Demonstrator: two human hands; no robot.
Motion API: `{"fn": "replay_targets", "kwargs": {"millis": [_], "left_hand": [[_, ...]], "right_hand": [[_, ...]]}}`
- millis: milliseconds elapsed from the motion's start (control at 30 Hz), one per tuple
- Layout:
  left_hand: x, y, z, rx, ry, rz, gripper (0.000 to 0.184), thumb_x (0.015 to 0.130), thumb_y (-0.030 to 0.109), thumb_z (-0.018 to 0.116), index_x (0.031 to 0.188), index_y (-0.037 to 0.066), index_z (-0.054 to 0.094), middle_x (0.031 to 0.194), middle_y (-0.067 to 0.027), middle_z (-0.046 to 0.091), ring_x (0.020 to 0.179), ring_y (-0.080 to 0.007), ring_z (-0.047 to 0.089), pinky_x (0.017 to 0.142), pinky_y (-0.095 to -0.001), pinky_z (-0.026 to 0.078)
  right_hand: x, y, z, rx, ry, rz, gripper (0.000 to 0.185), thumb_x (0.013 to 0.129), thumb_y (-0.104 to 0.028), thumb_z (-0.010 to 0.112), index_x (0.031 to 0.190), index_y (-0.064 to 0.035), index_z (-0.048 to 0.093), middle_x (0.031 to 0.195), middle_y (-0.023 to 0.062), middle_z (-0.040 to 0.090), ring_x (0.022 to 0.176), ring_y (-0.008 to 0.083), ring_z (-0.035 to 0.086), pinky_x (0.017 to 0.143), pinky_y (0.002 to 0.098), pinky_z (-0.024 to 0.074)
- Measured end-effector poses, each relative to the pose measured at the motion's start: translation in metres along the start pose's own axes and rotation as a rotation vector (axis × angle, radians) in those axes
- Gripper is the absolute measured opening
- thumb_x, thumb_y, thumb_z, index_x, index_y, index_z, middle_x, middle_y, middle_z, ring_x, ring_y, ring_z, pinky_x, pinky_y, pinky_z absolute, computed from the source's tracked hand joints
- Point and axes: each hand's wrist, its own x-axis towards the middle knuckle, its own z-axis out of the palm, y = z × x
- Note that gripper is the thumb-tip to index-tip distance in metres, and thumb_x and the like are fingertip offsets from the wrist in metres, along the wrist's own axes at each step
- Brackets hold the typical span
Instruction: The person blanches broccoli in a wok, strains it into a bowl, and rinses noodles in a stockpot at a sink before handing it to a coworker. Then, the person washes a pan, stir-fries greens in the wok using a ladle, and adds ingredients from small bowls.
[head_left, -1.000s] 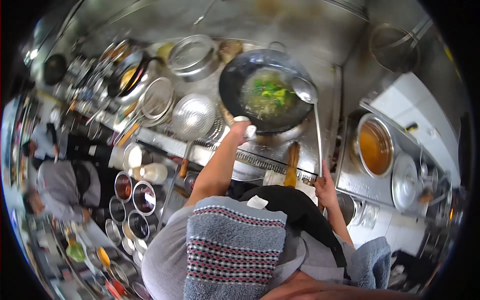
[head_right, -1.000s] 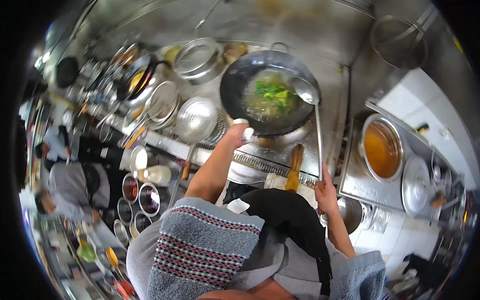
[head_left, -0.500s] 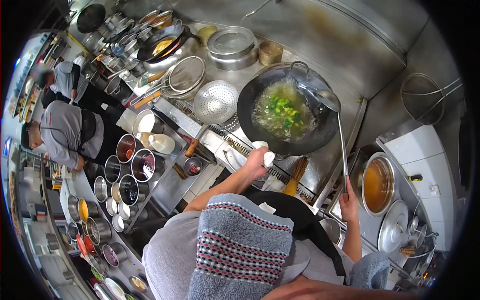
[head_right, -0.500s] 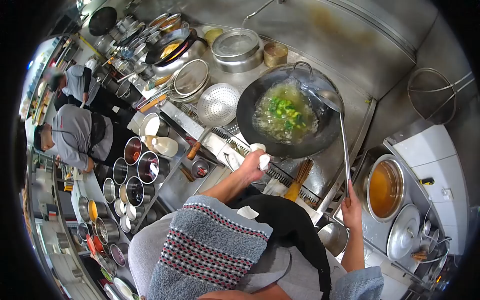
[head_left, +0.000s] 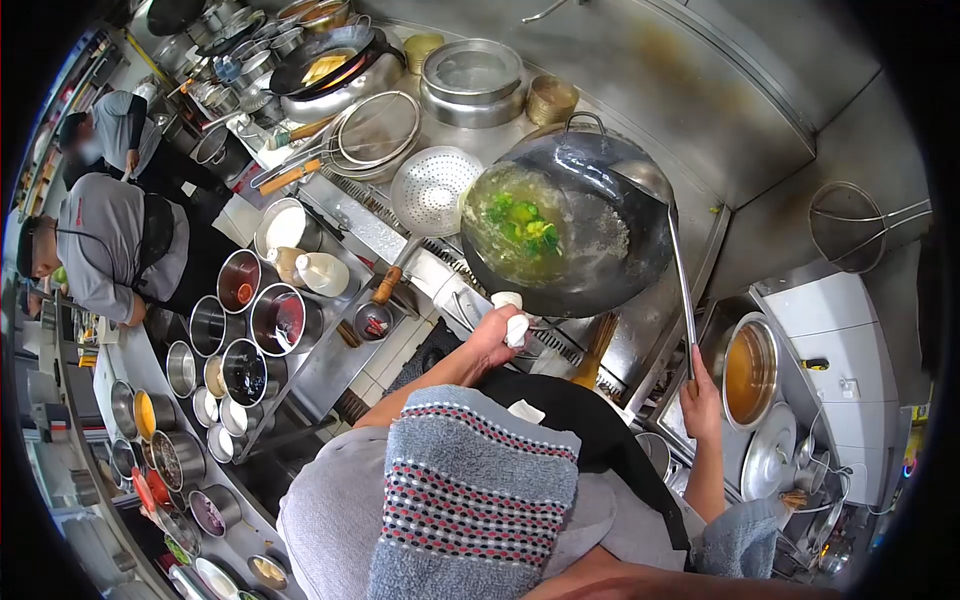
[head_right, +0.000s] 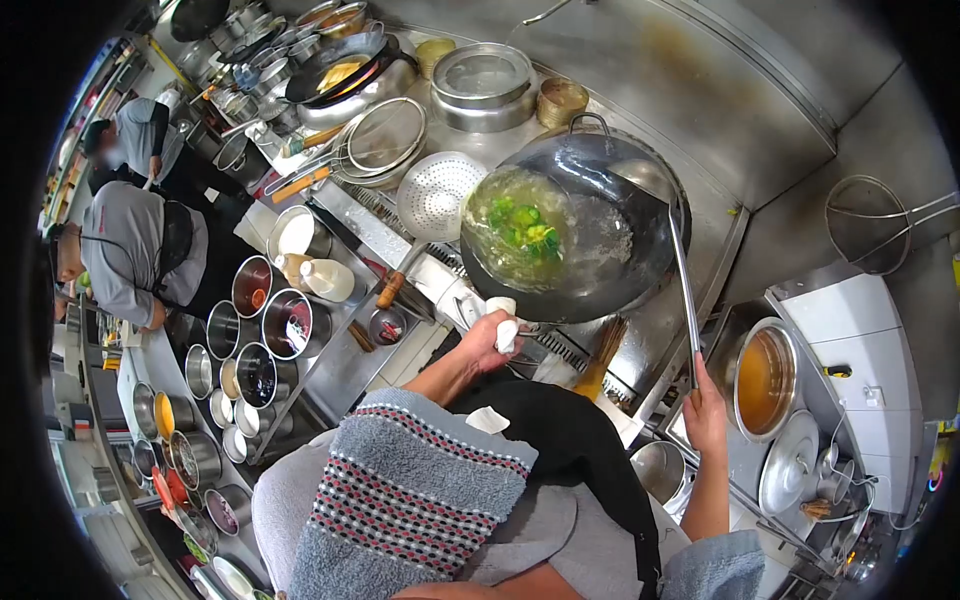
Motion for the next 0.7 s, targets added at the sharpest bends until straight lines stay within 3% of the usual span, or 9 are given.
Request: {"fn": "replay_targets", "kwargs": {"millis": [100, 233, 300, 333, 400, 533, 600, 633, 700], "left_hand": [[0.001, 0.004, -0.008, 0.004, -0.042, -0.021, 0.011, 0.085, 0.011, 0.051, 0.095, 0.008, 0.048, 0.08, -0.0106, 0.059, 0.057, -0.0193, 0.052, 0.048, -0.0304, 0.043], [0.001, 0.007, -0.009, 0.062, -0.035, -0.033, 0.009, 0.086, 0.013, 0.052, 0.094, 0.009, 0.049, 0.077, -0.0088, 0.058, 0.055, -0.0188, 0.052, 0.046, -0.0296, 0.042], [0.0, 0.012, -0.009, 0.09, -0.046, -0.047, 0.008, 0.087, 0.014, 0.052, 0.092, 0.009, 0.049, 0.075, -0.0077, 0.057, 0.054, -0.0183, 0.052, 0.045, -0.0297, 0.041], [0.0, 0.014, -0.009, 0.122, -0.055, -0.058, 0.007, 0.087, 0.015, 0.052, 0.091, 0.009, 0.05, 0.073, -0.0067, 0.057, 0.053, -0.0179, 0.052, 0.045, -0.0297, 0.041], [0.001, 0.017, -0.011, 0.106, -0.08, -0.074, 0.007, 0.088, 0.017, 0.052, 0.09, 0.01, 0.05, 0.07, -0.005, 0.056, 0.052, -0.0173, 0.051, 0.044, -0.0291, 0.04], [-0.001, 0.027, -0.021, 0.034, -0.175, -0.176, 0.008, 0.088, 0.017, 0.054, 0.085, 0.01, 0.052, 0.068, -0.0051, 0.056, 0.052, -0.0166, 0.054, 0.042, -0.0298, 0.041], [-0.01, 0.034, -0.015, 0.045, -0.193, -0.226, 0.009, 0.089, 0.019, 0.053, 0.085, 0.01, 0.052, 0.069, -0.0059, 0.056, 0.052, -0.0159, 0.053, 0.042, -0.0286, 0.04], [-0.014, 0.037, -0.012, 0.057, -0.201, -0.265, 0.01, 0.09, 0.02, 0.052, 0.085, 0.01, 0.051, 0.069, -0.0066, 0.056, 0.051, -0.0152, 0.052, 0.041, -0.0274, 0.039], [-0.012, 0.04, -0.017, 0.048, -0.225, -0.295, 0.012, 0.09, 0.021, 0.052, 0.089, 0.009, 0.05, 0.075, -0.0096, 0.054, 0.053, -0.0145, 0.05, 0.042, -0.0265, 0.038]], "right_hand": [[0.001, -0.019, -0.008, -0.009, -0.096, 0.133, 0.08, 0.075, 0.008, 0.055, 0.148, -0.0143, 0.033, 0.098, 0.0184, 0.06, 0.077, 0.0316, 0.054, 0.081, 0.036, 0.0471], [-0.005, -0.024, -0.008, 0.037, -0.078, 0.119, 0.08, 0.075, 0.007, 0.055, 0.149, -0.0129, 0.032, 0.095, 0.0189, 0.06, 0.076, 0.0314, 0.053, 0.079, 0.0364, 0.0471], [-0.009, -0.031, -0.011, 0.004, -0.104, 0.168, 0.075, 0.079, 0.004, 0.052, 0.149, -0.0147, 0.032, 0.117, 0.0231, 0.059, 0.092, 0.0322, 0.059, 0.087, 0.0358, 0.0453], [-0.011, -0.034, -0.014, -0.007, -0.105, 0.169, 0.075, 0.079, 0.004, 0.052, 0.149, -0.0147, 0.032, 0.117, 0.0231, 0.059, 0.092, 0.0322, 0.059, 0.087, 0.0358, 0.0453], [-0.016, -0.04, -0.018, -0.047, -0.095, 0.194, 0.076, 0.078, 0.004, 0.053, 0.149, -0.0146, 0.032, 0.107, 0.0207, 0.06, 0.079, 0.0293, 0.055, 0.081, 0.0348, 0.0464], [-0.028, -0.053, -0.029, -0.203, -0.077, 0.186, 0.079, 0.077, 0.005, 0.055, 0.149, -0.0145, 0.032, 0.097, 0.0185, 0.06, 0.071, 0.0274, 0.052, 0.076, 0.0345, 0.0472], [-0.026, -0.079, -0.05, -0.191, -0.141, 0.328, 0.08, 0.075, 0.006, 0.057, 0.148, -0.0157, 0.034, 0.08, 0.0146, 0.051, 0.067, 0.028, 0.05, 0.071, 0.0372, 0.0464], [-0.028, -0.069, -0.054, -0.235, -0.084, 0.154, 0.081, 0.074, 0.009, 0.056, 0.147, -0.0173, 0.035, 0.083, 0.0148, 0.053, 0.068, 0.0295, 0.052, 0.069, 0.0391, 0.0467], [-0.027, -0.08, -0.067, -0.298, -0.085, 0.105, 0.081, 0.073, 0.009, 0.057, 0.147, -0.017, 0.036, 0.083, 0.0152, 0.053, 0.069, 0.0312, 0.054, 0.069, 0.0405, 0.0468]]}}
